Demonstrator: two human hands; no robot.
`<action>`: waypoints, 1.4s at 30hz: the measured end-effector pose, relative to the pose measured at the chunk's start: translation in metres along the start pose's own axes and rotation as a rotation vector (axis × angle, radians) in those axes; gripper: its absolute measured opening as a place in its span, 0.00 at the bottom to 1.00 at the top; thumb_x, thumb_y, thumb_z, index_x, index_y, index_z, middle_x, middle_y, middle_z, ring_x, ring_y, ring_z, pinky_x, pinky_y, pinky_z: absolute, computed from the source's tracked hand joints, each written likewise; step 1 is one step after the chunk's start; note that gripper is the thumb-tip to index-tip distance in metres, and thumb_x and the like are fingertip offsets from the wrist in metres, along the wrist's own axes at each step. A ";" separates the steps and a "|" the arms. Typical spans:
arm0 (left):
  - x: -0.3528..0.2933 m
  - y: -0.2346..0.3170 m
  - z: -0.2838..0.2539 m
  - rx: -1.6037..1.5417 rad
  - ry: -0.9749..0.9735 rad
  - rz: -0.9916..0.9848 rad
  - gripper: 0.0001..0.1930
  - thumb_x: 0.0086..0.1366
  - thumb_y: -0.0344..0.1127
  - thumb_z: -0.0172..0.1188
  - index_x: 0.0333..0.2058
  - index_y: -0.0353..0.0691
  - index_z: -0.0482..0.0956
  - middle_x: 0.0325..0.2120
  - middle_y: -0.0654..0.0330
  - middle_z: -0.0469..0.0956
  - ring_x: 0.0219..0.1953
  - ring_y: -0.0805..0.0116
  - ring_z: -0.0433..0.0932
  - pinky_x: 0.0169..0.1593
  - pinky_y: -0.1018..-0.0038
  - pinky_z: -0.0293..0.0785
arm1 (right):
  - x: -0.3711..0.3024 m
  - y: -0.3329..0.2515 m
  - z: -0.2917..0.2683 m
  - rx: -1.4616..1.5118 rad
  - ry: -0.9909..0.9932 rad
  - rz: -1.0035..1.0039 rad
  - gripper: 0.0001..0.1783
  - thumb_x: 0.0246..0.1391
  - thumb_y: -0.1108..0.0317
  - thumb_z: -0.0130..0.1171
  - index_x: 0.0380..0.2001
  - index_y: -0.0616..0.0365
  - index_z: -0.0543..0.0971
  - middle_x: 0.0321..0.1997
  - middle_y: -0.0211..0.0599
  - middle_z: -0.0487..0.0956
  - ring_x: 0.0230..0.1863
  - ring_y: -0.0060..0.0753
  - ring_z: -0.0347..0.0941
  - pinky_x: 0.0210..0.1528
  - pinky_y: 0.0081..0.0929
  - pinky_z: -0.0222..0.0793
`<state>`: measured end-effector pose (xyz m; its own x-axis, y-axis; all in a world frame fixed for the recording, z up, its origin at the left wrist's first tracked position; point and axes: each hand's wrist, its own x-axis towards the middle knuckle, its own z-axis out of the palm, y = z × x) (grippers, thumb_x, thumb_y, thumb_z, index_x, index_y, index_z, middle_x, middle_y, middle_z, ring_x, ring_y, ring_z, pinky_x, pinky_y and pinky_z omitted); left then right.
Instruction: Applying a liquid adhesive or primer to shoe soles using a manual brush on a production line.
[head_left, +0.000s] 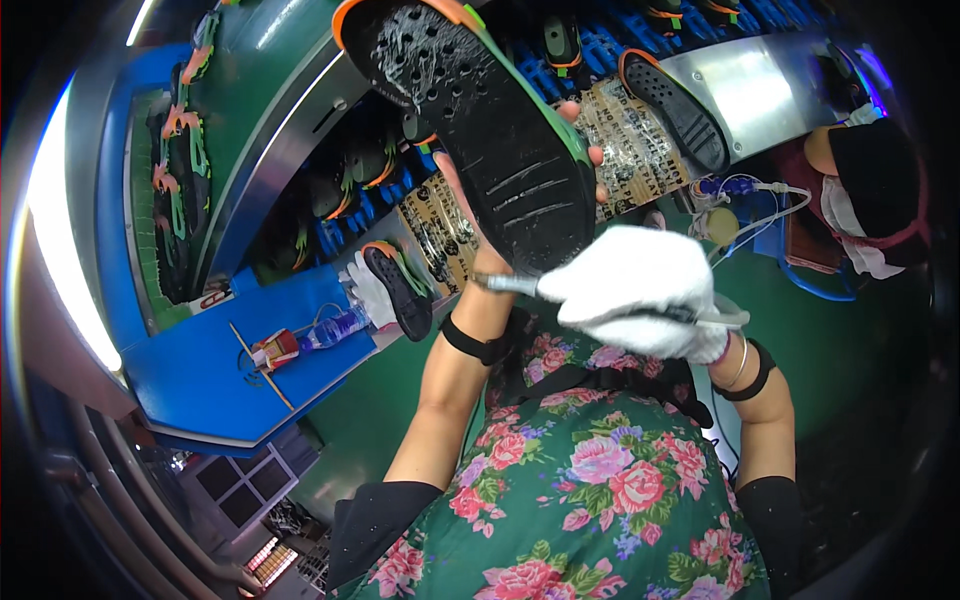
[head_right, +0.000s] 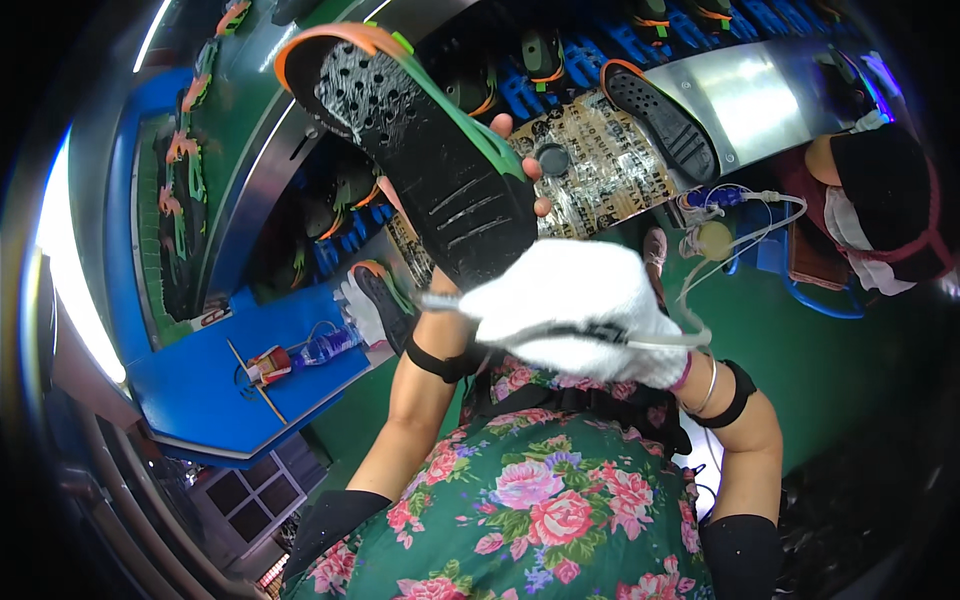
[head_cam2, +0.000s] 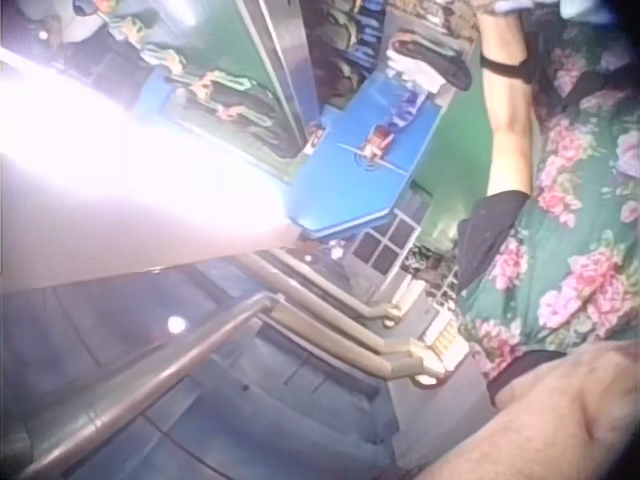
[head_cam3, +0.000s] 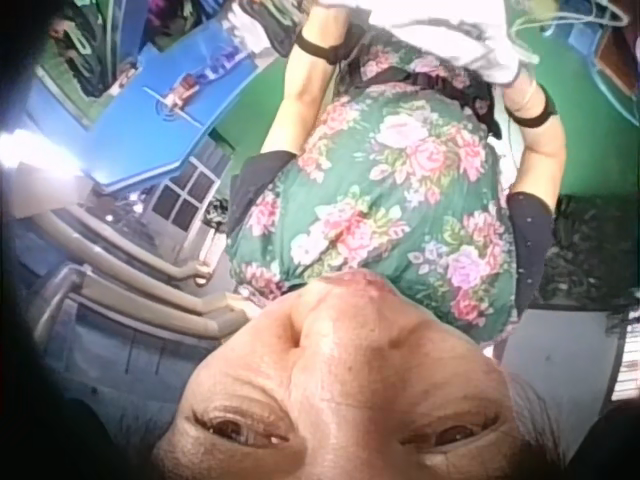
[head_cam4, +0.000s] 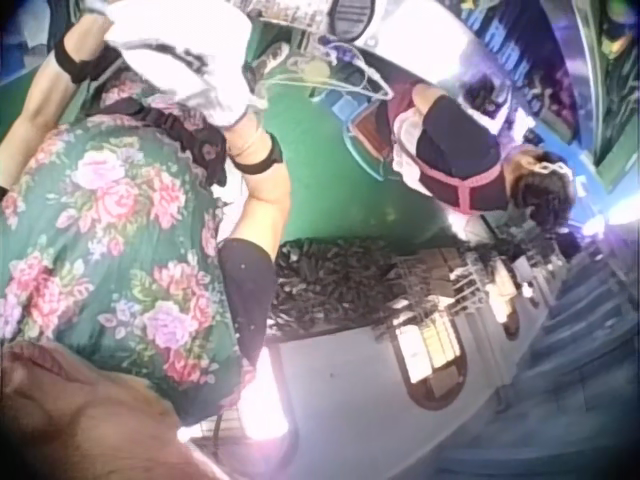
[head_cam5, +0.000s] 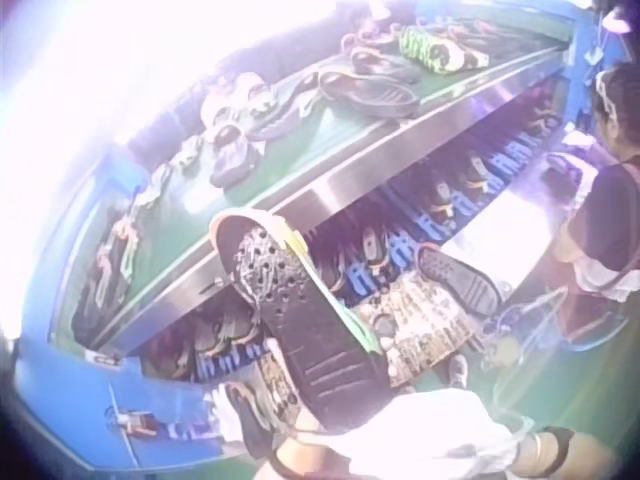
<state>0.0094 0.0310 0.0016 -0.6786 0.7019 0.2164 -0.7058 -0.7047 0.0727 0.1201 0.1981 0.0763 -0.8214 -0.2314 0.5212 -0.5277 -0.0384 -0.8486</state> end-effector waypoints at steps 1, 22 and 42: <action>-0.002 0.001 0.001 0.025 -0.018 -0.003 0.57 0.60 0.82 0.53 0.76 0.47 0.55 0.76 0.45 0.50 0.65 0.35 0.68 0.60 0.37 0.74 | 0.003 0.003 -0.001 -0.065 0.036 -0.008 0.15 0.44 0.79 0.75 0.38 0.56 0.89 0.44 0.41 0.89 0.43 0.40 0.87 0.46 0.35 0.82; -0.017 0.037 0.001 0.209 0.259 -0.290 0.63 0.56 0.83 0.55 0.73 0.32 0.57 0.65 0.30 0.63 0.55 0.39 0.77 0.54 0.48 0.81 | -0.005 0.007 -0.003 -0.028 -0.156 0.057 0.17 0.50 0.74 0.73 0.45 0.52 0.89 0.48 0.36 0.89 0.44 0.38 0.86 0.47 0.31 0.81; -0.013 0.053 -0.020 0.418 0.526 -0.335 0.46 0.71 0.66 0.46 0.75 0.36 0.56 0.70 0.35 0.63 0.68 0.37 0.70 0.65 0.41 0.74 | -0.006 0.009 0.016 -0.073 0.117 0.376 0.05 0.48 0.79 0.73 0.30 0.60 0.89 0.40 0.45 0.89 0.42 0.38 0.87 0.46 0.32 0.82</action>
<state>-0.0227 -0.0132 -0.0165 -0.5225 0.7687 -0.3689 -0.8269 -0.3515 0.4389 0.1237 0.1831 0.0641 -0.9770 -0.1033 0.1863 -0.1964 0.0984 -0.9756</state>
